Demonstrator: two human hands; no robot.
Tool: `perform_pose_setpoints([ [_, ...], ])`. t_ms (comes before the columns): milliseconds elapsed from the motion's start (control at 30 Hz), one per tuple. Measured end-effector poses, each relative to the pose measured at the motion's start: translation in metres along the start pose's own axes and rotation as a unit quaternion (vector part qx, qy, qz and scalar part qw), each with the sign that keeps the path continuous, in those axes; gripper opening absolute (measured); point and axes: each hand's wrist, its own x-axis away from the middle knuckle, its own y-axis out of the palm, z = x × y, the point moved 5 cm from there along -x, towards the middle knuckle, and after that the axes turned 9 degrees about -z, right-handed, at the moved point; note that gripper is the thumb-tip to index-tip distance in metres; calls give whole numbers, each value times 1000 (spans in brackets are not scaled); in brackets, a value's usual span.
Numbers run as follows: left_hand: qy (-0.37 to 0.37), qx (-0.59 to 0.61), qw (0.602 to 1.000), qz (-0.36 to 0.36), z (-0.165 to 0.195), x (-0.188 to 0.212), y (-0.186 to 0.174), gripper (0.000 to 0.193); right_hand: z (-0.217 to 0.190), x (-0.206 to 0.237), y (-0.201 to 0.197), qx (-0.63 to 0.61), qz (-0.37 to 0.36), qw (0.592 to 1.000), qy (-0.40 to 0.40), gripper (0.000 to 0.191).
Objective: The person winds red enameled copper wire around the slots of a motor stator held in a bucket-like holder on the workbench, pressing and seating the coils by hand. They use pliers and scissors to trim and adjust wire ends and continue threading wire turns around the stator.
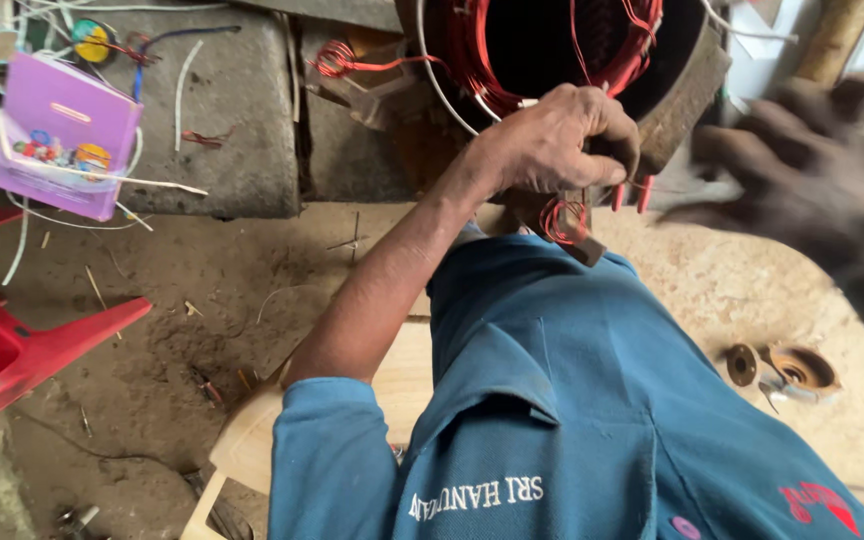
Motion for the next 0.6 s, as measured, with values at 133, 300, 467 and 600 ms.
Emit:
perform_pose_setpoints([
  [133, -16, -5, 1000, -3, 0, -2, 1, 28, -8, -18, 2, 93, 22, 989, -116, 47],
  [300, -54, 5, 998, -25, -6, -3, 4, 22, 4, -14, 4, 135, -58, 973, -175, 36],
  [467, 12, 4, 1000, -16, -5, -3, 1, 24, 9, 21, 41, -2, -60, 995, -79, 29],
  [600, 93, -4, 994, 54, -2, 0, -4, 22, 19, 49, 51, -666, 80, 709, 217, 33],
])
